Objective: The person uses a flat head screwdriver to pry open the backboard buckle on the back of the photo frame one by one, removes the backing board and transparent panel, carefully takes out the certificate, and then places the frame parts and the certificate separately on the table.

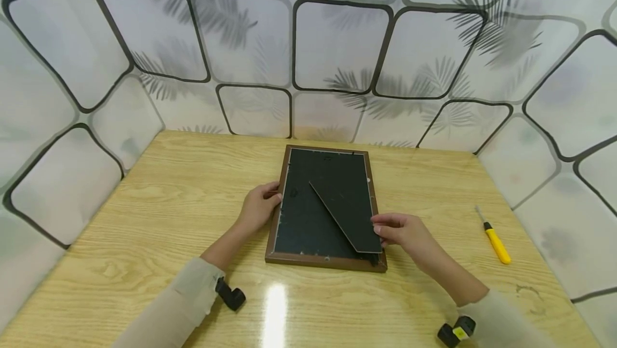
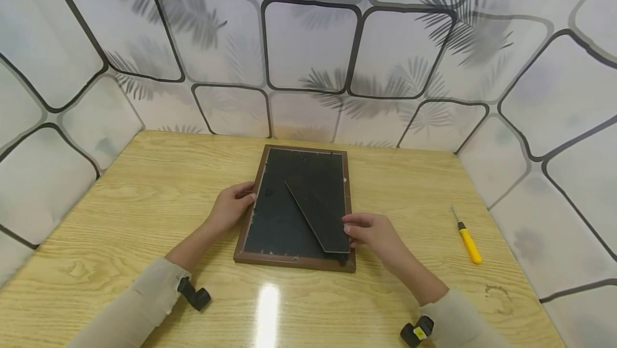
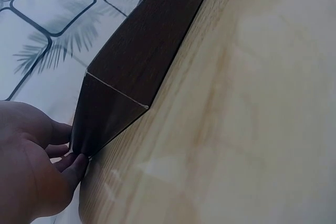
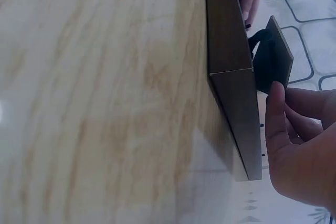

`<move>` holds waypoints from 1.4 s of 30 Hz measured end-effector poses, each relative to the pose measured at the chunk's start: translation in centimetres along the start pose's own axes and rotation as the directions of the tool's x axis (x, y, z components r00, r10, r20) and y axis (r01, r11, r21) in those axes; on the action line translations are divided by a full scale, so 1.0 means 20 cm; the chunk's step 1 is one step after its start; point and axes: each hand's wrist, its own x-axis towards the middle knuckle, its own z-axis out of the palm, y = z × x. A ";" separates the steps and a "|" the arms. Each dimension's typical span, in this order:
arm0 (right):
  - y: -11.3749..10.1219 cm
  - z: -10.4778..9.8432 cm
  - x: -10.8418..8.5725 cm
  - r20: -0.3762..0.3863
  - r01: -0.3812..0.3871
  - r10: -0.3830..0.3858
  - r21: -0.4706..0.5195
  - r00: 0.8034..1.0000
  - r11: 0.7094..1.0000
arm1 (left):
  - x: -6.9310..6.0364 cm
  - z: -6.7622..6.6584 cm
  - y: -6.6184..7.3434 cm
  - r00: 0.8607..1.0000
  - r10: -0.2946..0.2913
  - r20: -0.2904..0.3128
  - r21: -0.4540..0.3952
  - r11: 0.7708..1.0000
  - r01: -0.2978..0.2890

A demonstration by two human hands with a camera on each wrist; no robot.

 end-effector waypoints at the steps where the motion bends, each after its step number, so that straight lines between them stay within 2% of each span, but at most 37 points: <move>1: 0.00 0.01 0.00 0.000 0.000 0.000 -0.005 1.000 1.000 | 0.00 0.00 0.00 1.000 0.001 0.000 0.003 1.000 -0.001; 10: 0.02 0.04 0.01 -0.051 -0.037 0.033 -0.076 0.998 0.996 | 0.00 0.00 0.00 1.000 0.000 -0.004 0.001 1.000 0.000; 23: 0.05 0.07 -0.01 -0.098 0.022 -0.039 -0.168 0.994 0.986 | 0.00 -0.01 0.00 1.000 0.014 -0.001 0.004 1.000 -0.014; 27: 0.06 0.08 -0.01 -0.110 0.058 -0.088 -0.254 0.990 0.966 | 0.00 -0.01 0.00 1.000 0.011 0.000 0.005 1.000 -0.011; 30: 0.07 0.09 0.00 -0.117 0.097 -0.143 -0.334 0.983 0.937 | 0.00 -0.01 0.00 1.000 0.001 0.001 -0.003 1.000 -0.001; 36: 0.08 0.10 0.00 -0.104 0.157 -0.216 -0.407 0.971 0.900 | 0.00 0.00 0.00 1.000 -0.004 0.004 -0.025 1.000 0.004; 42: 0.08 0.11 -0.01 -0.090 0.179 -0.242 -0.442 0.966 0.879 | 0.00 0.00 0.00 1.000 0.001 -0.001 -0.023 1.000 -0.001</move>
